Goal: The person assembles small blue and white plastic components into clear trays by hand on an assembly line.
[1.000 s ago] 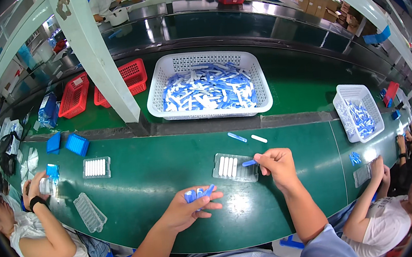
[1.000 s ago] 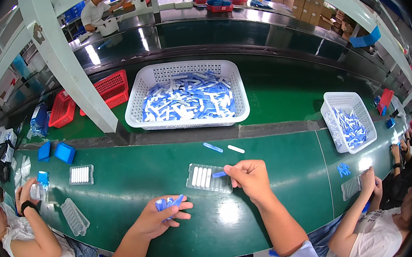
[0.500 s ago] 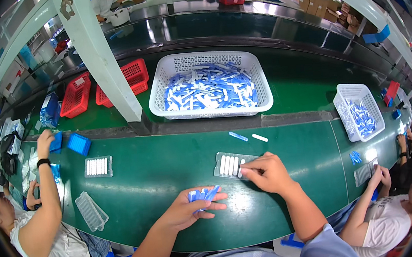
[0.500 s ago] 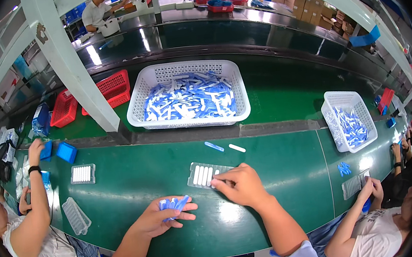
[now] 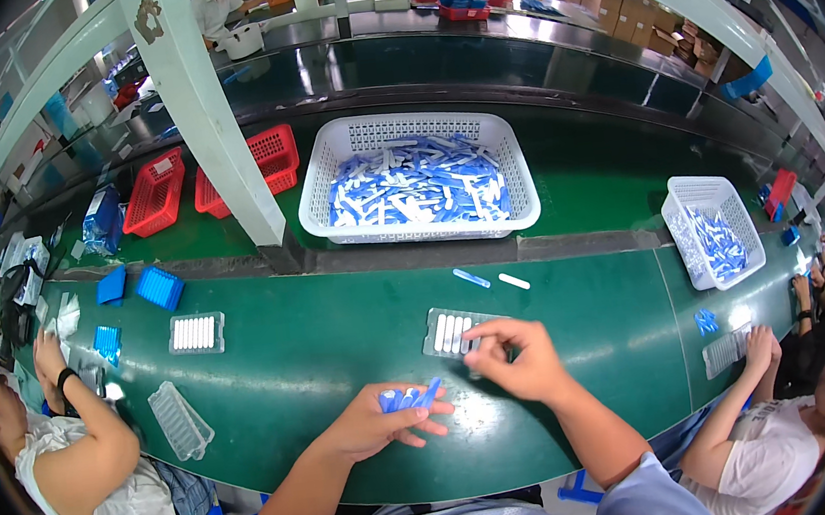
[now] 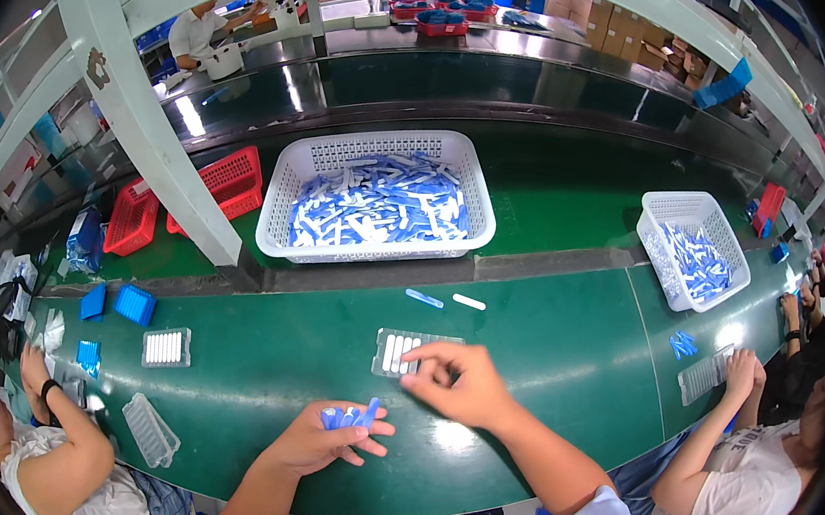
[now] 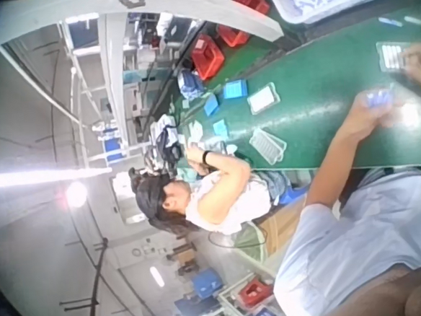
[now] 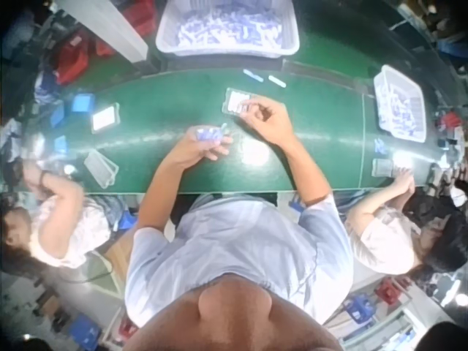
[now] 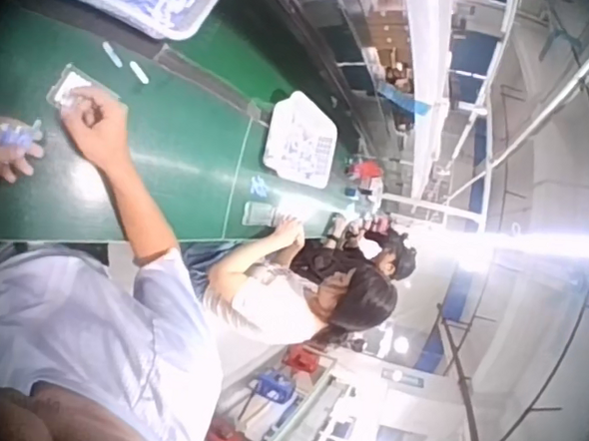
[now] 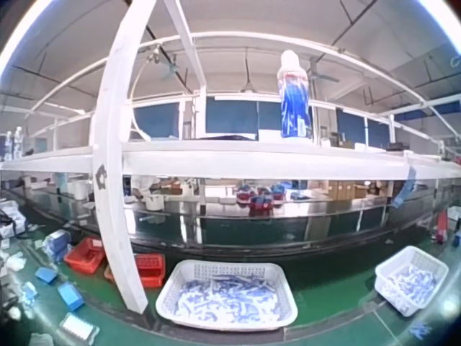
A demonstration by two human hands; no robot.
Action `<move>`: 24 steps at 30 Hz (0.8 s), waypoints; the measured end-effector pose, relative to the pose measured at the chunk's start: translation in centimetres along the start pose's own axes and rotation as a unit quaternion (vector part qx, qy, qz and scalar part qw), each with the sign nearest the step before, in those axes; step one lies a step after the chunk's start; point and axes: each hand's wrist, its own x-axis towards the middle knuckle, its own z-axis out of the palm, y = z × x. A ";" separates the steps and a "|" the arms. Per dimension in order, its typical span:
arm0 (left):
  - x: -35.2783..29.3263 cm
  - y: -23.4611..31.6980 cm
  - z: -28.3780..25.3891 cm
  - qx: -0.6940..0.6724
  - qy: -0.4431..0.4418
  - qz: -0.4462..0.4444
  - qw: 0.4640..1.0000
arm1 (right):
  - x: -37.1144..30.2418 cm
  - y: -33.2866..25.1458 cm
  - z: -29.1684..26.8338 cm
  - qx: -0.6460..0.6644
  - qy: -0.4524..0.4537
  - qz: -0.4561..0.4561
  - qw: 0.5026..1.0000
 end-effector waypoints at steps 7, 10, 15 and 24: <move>0.1 -0.7 -0.3 0.024 -0.011 -0.019 0.999 | -0.5 0.9 0.4 0.048 -0.023 0.023 0.998; 0.2 -0.8 -0.4 -0.027 0.041 0.004 0.999 | 0.6 1.4 -3.6 -0.013 0.056 0.011 0.998; 0.3 -1.5 -0.9 -0.050 0.019 0.033 0.998 | 0.8 0.9 -4.8 -0.211 -0.039 0.051 0.975; 0.1 -0.6 -0.1 -0.076 0.004 0.010 0.997 | 1.4 2.5 -2.2 -0.296 0.121 -0.059 0.946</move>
